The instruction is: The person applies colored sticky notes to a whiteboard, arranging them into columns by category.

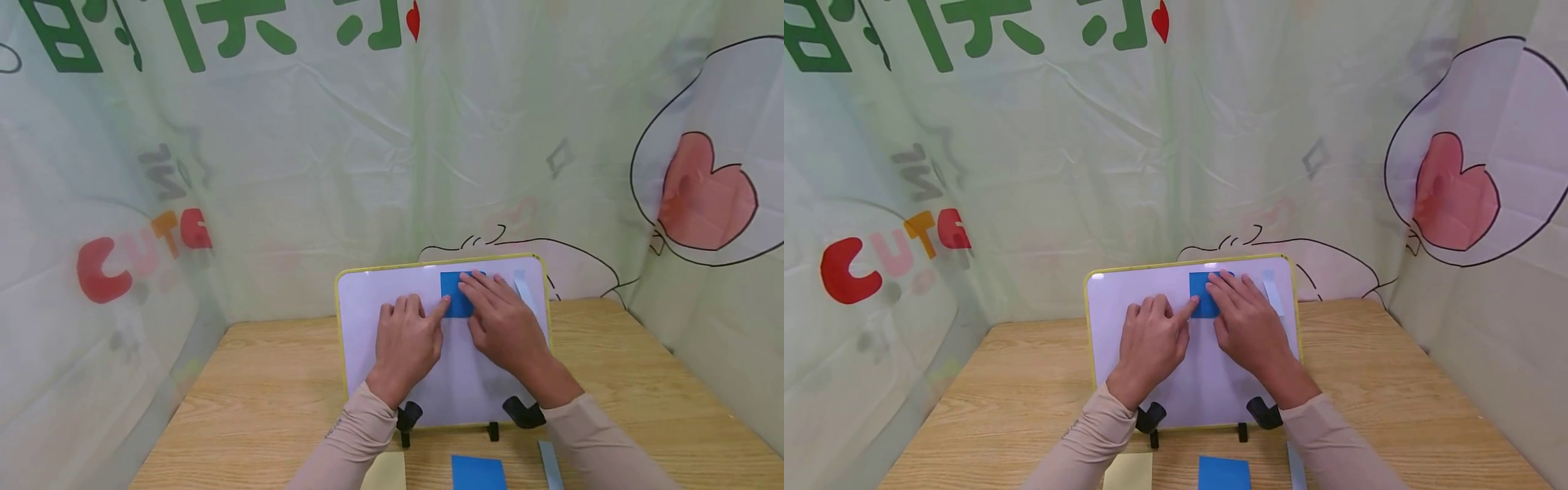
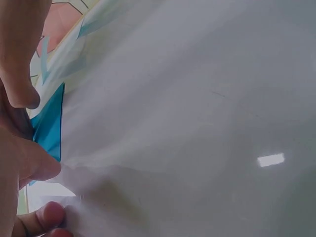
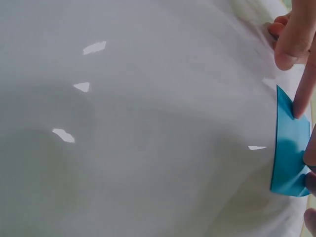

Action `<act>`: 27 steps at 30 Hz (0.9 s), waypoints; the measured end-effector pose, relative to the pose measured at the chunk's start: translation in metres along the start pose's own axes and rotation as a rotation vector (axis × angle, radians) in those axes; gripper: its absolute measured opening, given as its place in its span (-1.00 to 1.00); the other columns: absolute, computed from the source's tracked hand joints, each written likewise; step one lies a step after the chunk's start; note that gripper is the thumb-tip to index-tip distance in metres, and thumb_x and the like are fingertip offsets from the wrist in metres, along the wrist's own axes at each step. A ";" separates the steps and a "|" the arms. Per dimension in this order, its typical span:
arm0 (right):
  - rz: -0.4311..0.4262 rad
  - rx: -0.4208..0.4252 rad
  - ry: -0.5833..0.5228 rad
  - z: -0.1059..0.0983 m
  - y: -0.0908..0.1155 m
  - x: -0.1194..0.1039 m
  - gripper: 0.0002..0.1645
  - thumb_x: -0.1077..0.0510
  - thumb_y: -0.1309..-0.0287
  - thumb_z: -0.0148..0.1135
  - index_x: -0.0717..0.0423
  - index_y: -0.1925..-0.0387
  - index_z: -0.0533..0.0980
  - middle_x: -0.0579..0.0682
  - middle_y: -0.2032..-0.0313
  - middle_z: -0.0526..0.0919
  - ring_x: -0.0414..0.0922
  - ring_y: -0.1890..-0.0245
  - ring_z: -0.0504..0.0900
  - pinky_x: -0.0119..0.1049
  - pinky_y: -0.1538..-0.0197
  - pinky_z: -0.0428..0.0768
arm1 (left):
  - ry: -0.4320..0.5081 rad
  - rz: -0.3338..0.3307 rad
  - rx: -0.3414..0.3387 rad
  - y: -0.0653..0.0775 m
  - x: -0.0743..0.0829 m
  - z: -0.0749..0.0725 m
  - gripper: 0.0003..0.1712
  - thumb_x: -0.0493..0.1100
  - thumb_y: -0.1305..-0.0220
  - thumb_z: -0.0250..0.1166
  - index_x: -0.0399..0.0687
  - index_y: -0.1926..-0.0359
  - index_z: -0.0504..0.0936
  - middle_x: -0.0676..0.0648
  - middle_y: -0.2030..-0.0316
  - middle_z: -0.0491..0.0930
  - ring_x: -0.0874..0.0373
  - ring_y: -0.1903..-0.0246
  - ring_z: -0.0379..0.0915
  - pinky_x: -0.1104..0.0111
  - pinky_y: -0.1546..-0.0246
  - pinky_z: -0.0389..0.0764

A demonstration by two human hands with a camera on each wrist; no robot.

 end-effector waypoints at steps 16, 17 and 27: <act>0.048 0.118 0.081 -0.016 -0.005 -0.003 -0.53 0.32 0.03 0.33 0.44 0.01 0.60 0.32 -0.01 0.66 0.26 -0.08 0.62 0.22 -0.28 0.34 | 0.009 0.024 -0.003 0.002 0.005 0.002 -0.49 0.07 -0.34 0.26 0.34 -0.31 0.57 -0.01 0.44 0.41 0.16 0.44 0.27 0.30 0.42 0.32; 0.040 0.132 0.077 -0.016 -0.006 -0.005 -0.52 0.31 0.04 0.34 0.43 0.01 0.60 0.31 -0.01 0.66 0.25 -0.08 0.62 0.21 -0.28 0.35 | 0.012 0.024 -0.001 0.002 0.005 0.001 -0.50 0.07 -0.34 0.26 0.35 -0.30 0.57 -0.01 0.45 0.40 0.16 0.44 0.27 0.31 0.43 0.31; -0.129 0.018 -0.010 0.009 -0.016 -0.030 -0.32 0.32 -0.01 0.19 0.38 -0.26 0.45 0.24 -0.25 0.51 0.16 -0.31 0.43 0.06 -0.32 0.36 | 0.010 0.033 0.047 0.003 0.000 -0.003 -0.60 0.01 -0.32 0.26 0.35 -0.17 0.68 -0.01 0.47 0.40 0.12 0.45 0.34 0.28 0.46 0.27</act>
Point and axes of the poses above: each hand's wrist, its own y-axis away from the middle knuckle, its own z-axis out of the palm, x = y × z, the point moved 10 cm from there along -y, towards the middle knuckle
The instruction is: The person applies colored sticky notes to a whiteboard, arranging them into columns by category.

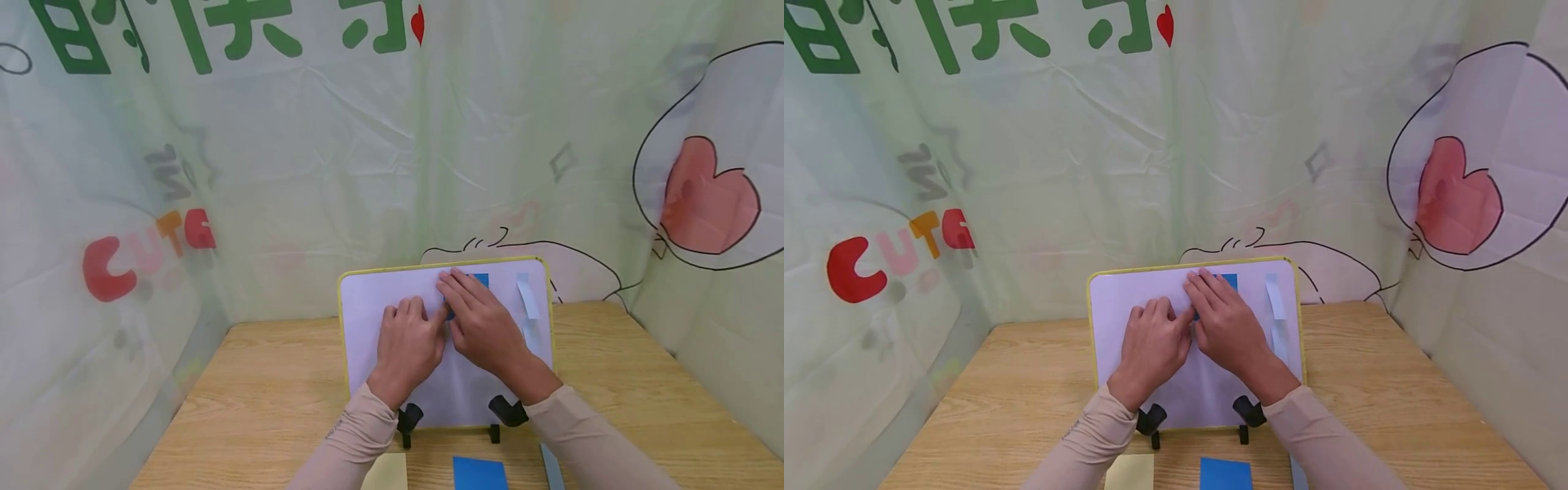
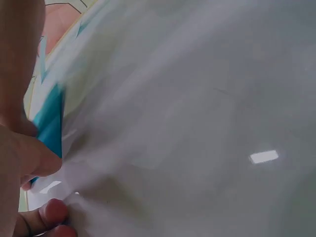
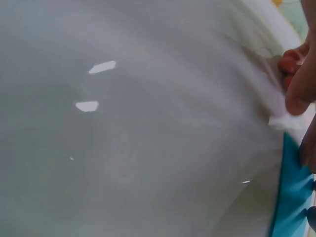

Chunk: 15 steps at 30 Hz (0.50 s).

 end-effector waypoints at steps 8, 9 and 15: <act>0.030 -0.048 0.001 0.004 0.010 0.012 -0.28 0.29 -0.02 0.26 0.34 -0.30 0.42 0.19 -0.32 0.46 0.13 -0.36 0.37 0.08 -0.35 0.31 | -0.027 0.013 0.012 0.000 -0.002 -0.001 -0.57 0.03 -0.32 0.28 0.42 -0.21 0.65 0.01 0.53 0.41 0.13 0.48 0.37 0.29 0.47 0.29; 0.032 -0.053 0.006 0.004 0.011 0.013 -0.28 0.28 -0.03 0.28 0.33 -0.29 0.43 0.18 -0.32 0.46 0.13 -0.36 0.37 0.10 -0.35 0.31 | -0.028 0.014 0.011 0.001 -0.003 0.000 -0.56 0.03 -0.31 0.28 0.42 -0.21 0.65 0.00 0.54 0.42 0.13 0.49 0.38 0.29 0.46 0.30; 0.057 -0.070 0.048 -0.001 0.016 0.022 -0.26 0.22 0.02 0.40 0.30 -0.27 0.47 0.19 -0.27 0.51 0.17 -0.32 0.42 0.19 -0.35 0.27 | -0.019 0.020 -0.026 0.004 -0.005 0.004 -0.54 0.05 -0.33 0.28 0.41 -0.25 0.62 0.02 0.63 0.44 0.15 0.55 0.46 0.29 0.45 0.34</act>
Point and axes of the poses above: each hand's wrist, its own y-axis away from the middle knuckle, its own z-axis out of the palm, x = y × z, the point moved 10 cm from there along -y, towards the middle knuckle
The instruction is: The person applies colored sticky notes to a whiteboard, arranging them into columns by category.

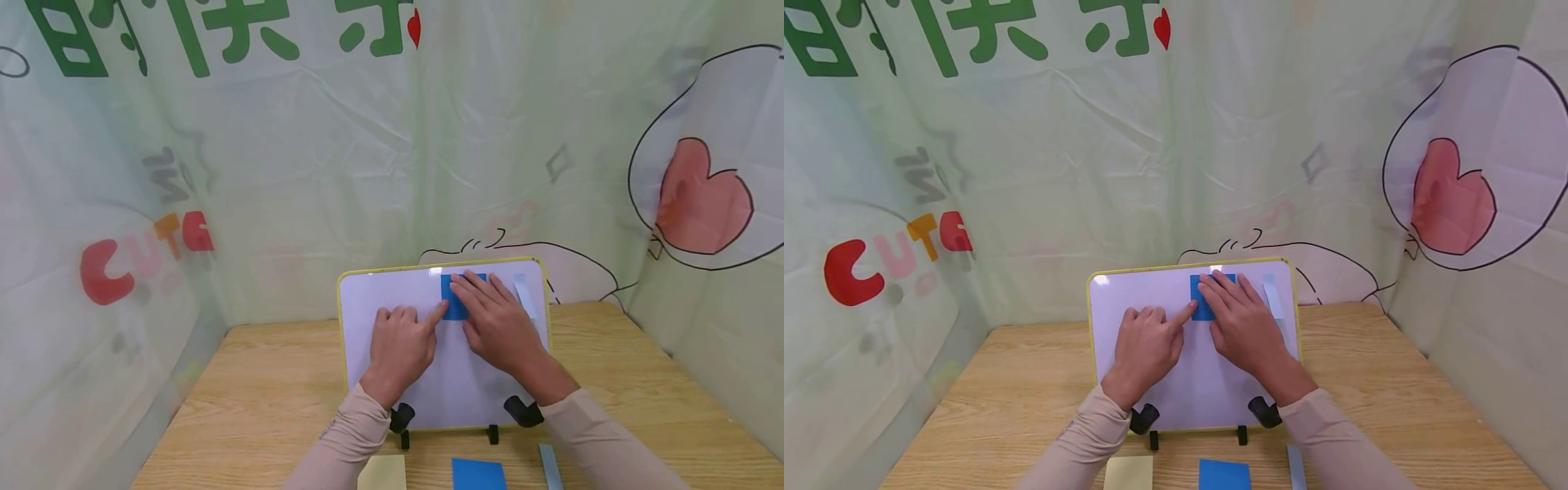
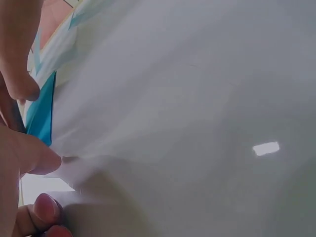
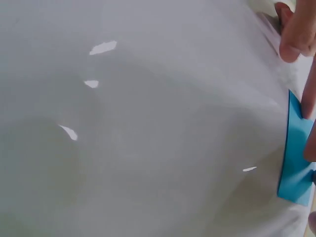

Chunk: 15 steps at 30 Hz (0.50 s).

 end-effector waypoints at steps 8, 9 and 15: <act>0.044 0.002 0.086 -0.008 0.005 0.011 -0.31 0.22 0.02 0.37 0.32 -0.22 0.51 0.21 -0.20 0.57 0.21 -0.24 0.50 0.22 -0.37 0.20 | 0.009 -0.003 -0.019 0.004 -0.004 0.005 -0.51 0.04 -0.34 0.27 0.42 -0.29 0.58 0.05 0.70 0.43 0.15 0.62 0.47 0.31 0.48 0.36; 0.055 0.007 0.095 -0.009 0.006 0.013 -0.32 0.22 0.03 0.36 0.33 -0.21 0.52 0.22 -0.19 0.58 0.21 -0.23 0.51 0.22 -0.37 0.19 | 0.011 -0.004 -0.021 0.004 -0.005 0.006 -0.50 0.04 -0.34 0.27 0.41 -0.29 0.57 0.05 0.70 0.42 0.15 0.63 0.46 0.31 0.48 0.37; 0.083 0.076 0.092 -0.018 0.007 0.016 -0.40 0.26 0.03 0.34 0.38 -0.12 0.57 0.27 -0.08 0.64 0.25 -0.15 0.57 0.22 -0.34 0.26 | 0.027 0.004 -0.025 0.003 -0.003 0.009 -0.50 0.04 -0.36 0.25 0.38 -0.31 0.56 0.06 0.72 0.40 0.16 0.64 0.43 0.32 0.48 0.35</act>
Point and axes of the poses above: each hand's wrist, its own y-axis away from the middle knuckle, its own z-axis out of the palm, x = y × z, the point moved 10 cm from there along -y, towards the middle knuckle
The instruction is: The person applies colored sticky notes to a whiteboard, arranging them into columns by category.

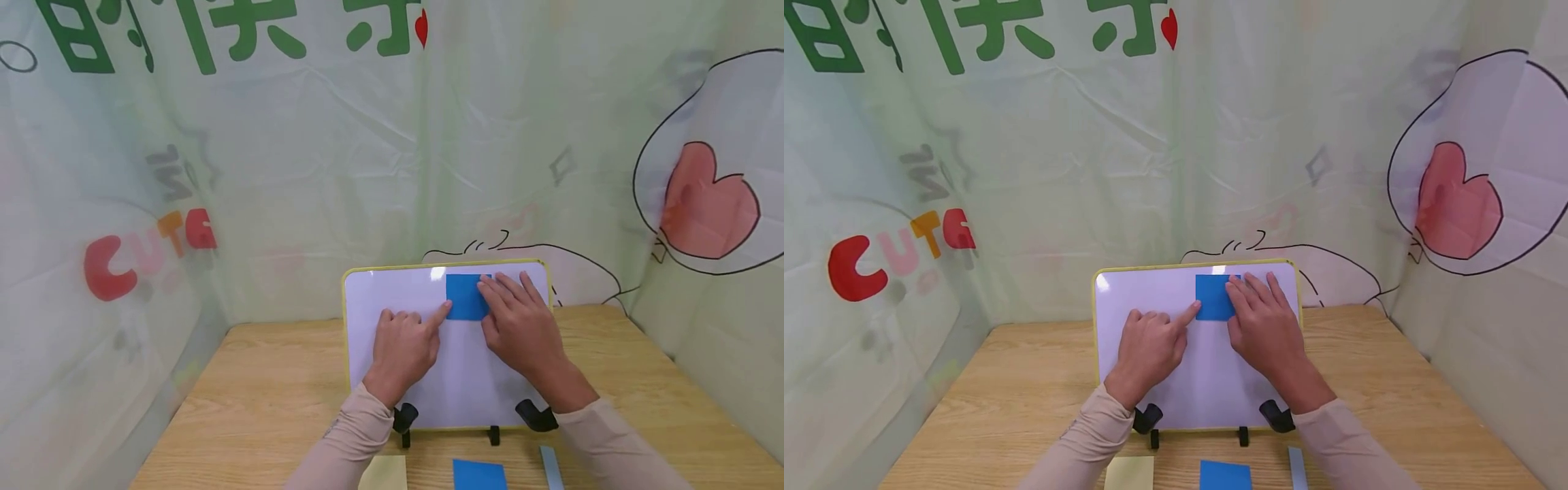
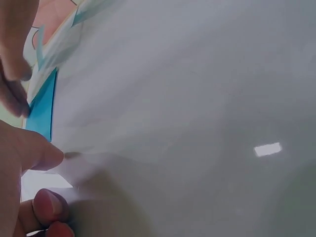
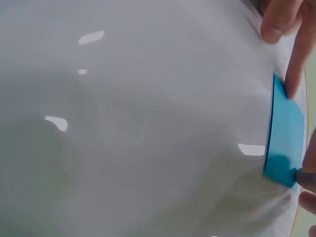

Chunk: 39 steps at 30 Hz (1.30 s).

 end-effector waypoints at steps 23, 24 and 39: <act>-0.158 -0.051 -0.124 0.022 -0.007 -0.023 -0.33 0.26 0.01 0.32 0.27 -0.23 0.52 0.15 -0.28 0.52 0.14 -0.31 0.43 0.14 -0.30 0.36 | -0.023 0.002 0.019 -0.002 0.002 -0.003 -0.53 0.04 -0.33 0.27 0.42 -0.26 0.60 0.06 0.73 0.41 0.15 0.65 0.46 0.30 0.54 0.27; -0.156 -0.054 -0.119 0.021 -0.006 -0.022 -0.34 0.25 0.01 0.33 0.27 -0.22 0.52 0.15 -0.27 0.52 0.15 -0.31 0.44 0.14 -0.30 0.36 | -0.023 0.000 0.015 -0.002 0.002 -0.003 -0.53 0.05 -0.34 0.27 0.42 -0.26 0.60 0.06 0.73 0.41 0.15 0.65 0.45 0.30 0.54 0.27; -0.103 -0.073 -0.047 0.013 0.003 0.000 -0.29 0.23 0.07 0.45 0.27 -0.21 0.53 0.17 -0.22 0.56 0.16 -0.27 0.48 0.26 -0.39 0.11 | -0.025 -0.010 -0.028 -0.003 0.002 0.001 -0.52 0.05 -0.37 0.23 0.39 -0.30 0.57 0.06 0.73 0.41 0.16 0.65 0.44 0.30 0.50 0.34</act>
Point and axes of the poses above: each hand's wrist, its own y-axis away from the middle knuckle, its own z-axis out of the palm, x = y × z, the point moved 10 cm from there along -y, towards the middle knuckle
